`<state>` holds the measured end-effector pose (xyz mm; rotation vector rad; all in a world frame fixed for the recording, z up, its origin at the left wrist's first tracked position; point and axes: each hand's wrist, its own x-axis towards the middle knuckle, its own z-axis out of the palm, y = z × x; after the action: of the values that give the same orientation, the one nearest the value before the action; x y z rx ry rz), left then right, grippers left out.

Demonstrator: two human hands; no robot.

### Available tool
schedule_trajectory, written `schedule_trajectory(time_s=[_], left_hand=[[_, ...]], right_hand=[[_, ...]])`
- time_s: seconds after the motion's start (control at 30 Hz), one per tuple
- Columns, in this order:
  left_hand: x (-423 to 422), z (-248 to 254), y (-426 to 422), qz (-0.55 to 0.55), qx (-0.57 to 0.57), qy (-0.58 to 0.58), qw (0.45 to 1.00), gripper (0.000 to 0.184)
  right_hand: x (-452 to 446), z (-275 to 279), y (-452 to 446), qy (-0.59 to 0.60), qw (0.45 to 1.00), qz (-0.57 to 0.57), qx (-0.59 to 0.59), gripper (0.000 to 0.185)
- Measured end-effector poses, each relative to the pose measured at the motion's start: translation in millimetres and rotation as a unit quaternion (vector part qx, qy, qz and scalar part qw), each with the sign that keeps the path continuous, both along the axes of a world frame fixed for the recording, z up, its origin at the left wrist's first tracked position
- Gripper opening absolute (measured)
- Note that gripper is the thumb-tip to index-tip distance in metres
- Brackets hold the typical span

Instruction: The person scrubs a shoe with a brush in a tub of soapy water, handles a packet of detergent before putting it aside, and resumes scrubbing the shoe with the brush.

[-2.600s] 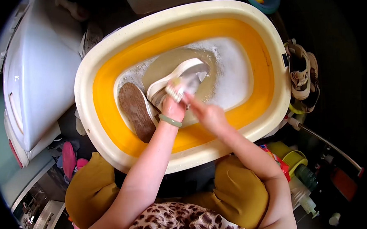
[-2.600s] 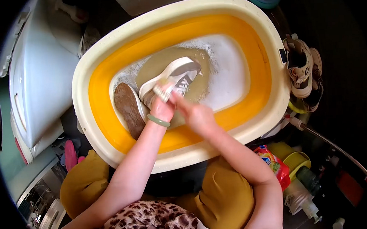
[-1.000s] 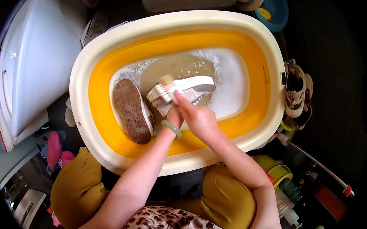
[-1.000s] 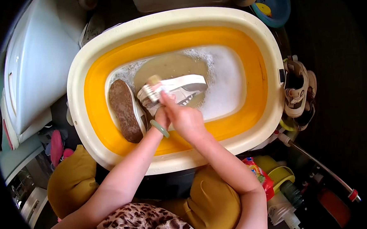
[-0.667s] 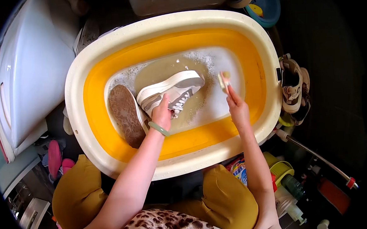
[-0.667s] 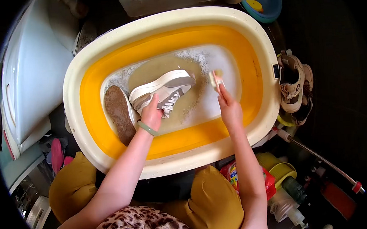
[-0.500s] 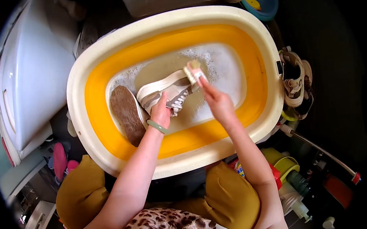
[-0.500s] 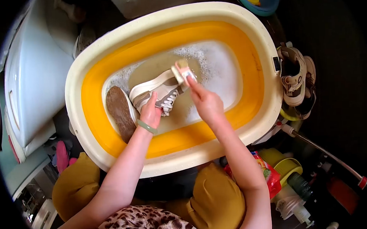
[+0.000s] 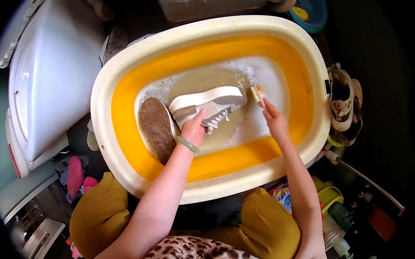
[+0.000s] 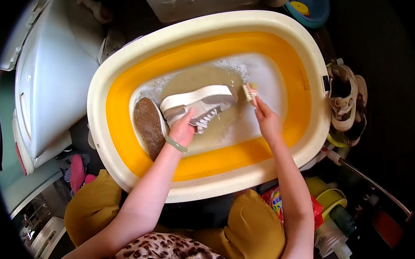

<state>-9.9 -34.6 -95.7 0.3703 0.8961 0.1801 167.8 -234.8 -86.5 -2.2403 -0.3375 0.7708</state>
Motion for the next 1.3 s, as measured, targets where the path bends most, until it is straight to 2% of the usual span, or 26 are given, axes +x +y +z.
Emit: schedule_trajectory(time_s=[0.07,0.13,0.17,0.27,0.4,0.53,0.6,0.63,0.7,0.73,0.9,1.0,1.07,1.1,1.17,1.23,1.3], left_hand=[[-11.0,-1.9,-7.5,-0.004,-0.001,0.015,1.0,0.028],[-26.0,-12.9,-22.7,-0.004,-0.024,0.033,0.999,0.025],[-33.0,-17.9,-29.8,-0.004,-0.036,0.043,0.998,0.025],[-46.3,-20.1,-36.6,0.121,-0.131,0.027,0.984,0.032],[-30.1,-11.4,-30.9,0.15,-0.113,-0.007,0.982,0.035],[-16.2,-0.6,-28.8,0.161,-0.068,0.052,0.983,0.047],[-18.9,-1.6,-30.1,0.146,-0.039,0.075,0.986,0.053],[-22.3,2.2,-26.6,0.138,-0.042,0.034,0.989,0.054],[-21.2,9.3,-23.3,0.126,-0.043,0.001,0.991,0.058],[-20.2,14.1,-21.4,0.12,-0.043,-0.016,0.992,0.059],[-9.4,19.9,-10.5,0.038,-0.049,-0.094,0.994,0.062],[-3.6,23.2,-8.8,0.006,-0.025,-0.088,0.996,0.06],[-0.1,31.4,-11.3,0.026,-0.035,0.015,0.999,0.056],[1.8,33.9,-12.8,0.024,-0.037,0.017,0.999,0.056],[7.9,37.8,-13.2,0.027,-0.158,0.02,0.987,0.049],[20.5,48.2,-15.9,0.028,-0.189,0.059,0.98,0.042],[33.5,68.1,-18.7,0.134,-0.222,0.067,0.964,0.039]], right_hand=[[-3.8,-1.1,-1.1,-0.007,0.999,-0.015,0.032,0.038],[-9.8,25.7,10.7,0.114,0.989,-0.063,0.073,0.04],[-11.5,30.8,13.0,0.113,0.989,-0.064,0.073,0.04],[-15.2,45.1,17.7,0.187,0.979,-0.012,0.083,0.04],[-27.2,53.1,19.7,0.17,0.981,0.018,0.093,0.04],[-30.0,51.6,15.8,0.177,0.98,0.018,0.087,0.04],[-25.7,57.3,9.9,0.247,0.964,0.025,0.095,0.04],[-22.4,64.3,7.4,0.246,0.964,0.025,0.095,0.04],[-16.1,85.8,2.2,0.403,0.902,0.065,0.139,0.04],[-15.4,92.9,2.0,0.419,0.893,0.06,0.155,0.041],[-5.0,95.3,-0.6,0.349,0.919,0.016,0.185,0.044],[-5.2,96.0,5.8,0.306,0.931,0.007,0.199,0.046],[-5.4,98.6,8.8,0.296,0.933,0.003,0.204,0.046],[-4.6,99.5,10.0,0.298,0.929,-0.006,0.217,0.046],[-2.2,96.5,10.8,0.301,0.924,-0.021,0.234,0.046],[2.1,92.1,12.6,0.247,0.932,-0.075,0.253,0.045],[7.0,96.8,16.1,0.228,0.933,-0.108,0.258,0.045]])
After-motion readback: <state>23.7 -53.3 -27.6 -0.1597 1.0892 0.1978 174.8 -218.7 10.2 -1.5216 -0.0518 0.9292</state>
